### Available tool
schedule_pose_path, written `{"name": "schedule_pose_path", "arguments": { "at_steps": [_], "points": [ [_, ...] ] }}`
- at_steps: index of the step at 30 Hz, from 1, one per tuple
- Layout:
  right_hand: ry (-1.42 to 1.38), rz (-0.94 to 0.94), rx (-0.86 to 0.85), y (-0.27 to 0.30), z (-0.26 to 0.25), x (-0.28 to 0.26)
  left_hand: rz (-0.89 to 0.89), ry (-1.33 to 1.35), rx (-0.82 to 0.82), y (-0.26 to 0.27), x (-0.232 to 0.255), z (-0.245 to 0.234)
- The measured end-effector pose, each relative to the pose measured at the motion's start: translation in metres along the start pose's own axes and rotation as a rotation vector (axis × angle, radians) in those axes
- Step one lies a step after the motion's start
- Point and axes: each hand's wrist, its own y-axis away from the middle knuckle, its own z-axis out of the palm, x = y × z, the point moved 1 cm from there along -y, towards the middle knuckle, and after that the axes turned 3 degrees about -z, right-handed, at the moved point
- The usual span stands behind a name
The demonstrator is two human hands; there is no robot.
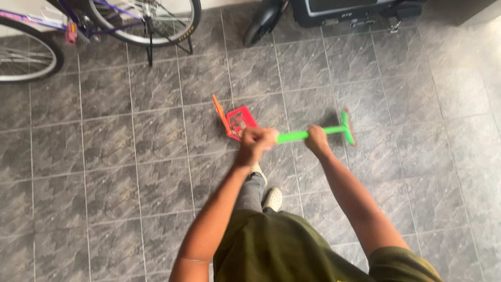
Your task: The person sweeps the tiled floor using a broom, pushing debris into a dustpan while moving across the space.
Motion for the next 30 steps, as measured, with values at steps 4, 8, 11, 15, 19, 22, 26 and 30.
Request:
{"name": "schedule_pose_path", "arguments": {
  "at_steps": [4, 8, 11, 15, 19, 22, 26, 30],
  "points": [
    [0.06, 0.254, -0.031, 0.032, 0.002, 0.054, -0.078, 0.21, -0.114, -0.02, -0.084, 0.025],
    [0.13, 0.329, -0.085, 0.036, 0.009, 0.053, 0.037, 0.148, -0.191, -0.03, -0.115, 0.027],
    [0.14, 0.149, -0.012, -0.002, 0.024, 0.031, -0.052, -0.111, -0.119, -0.062, -0.105, 0.001],
    [-0.132, 0.185, -0.103, -0.082, 0.048, -0.017, 0.139, 0.357, -0.013, -0.109, -0.043, -0.05],
    [-0.316, 0.01, -0.124, -0.168, 0.05, -0.095, 0.219, 0.216, 0.032, -0.14, 0.069, -0.085],
    [-0.334, 0.0, -0.169, -0.217, 0.038, -0.139, 0.263, -0.081, 0.108, -0.154, 0.146, -0.1],
    [-0.332, 0.043, -0.197, -0.267, 0.028, -0.13, 0.313, 0.084, 0.056, -0.176, 0.19, -0.103],
    [-0.2, -0.027, -0.203, -0.276, -0.003, -0.074, 0.364, 0.131, 0.072, -0.209, 0.156, -0.08]
  ]
}}
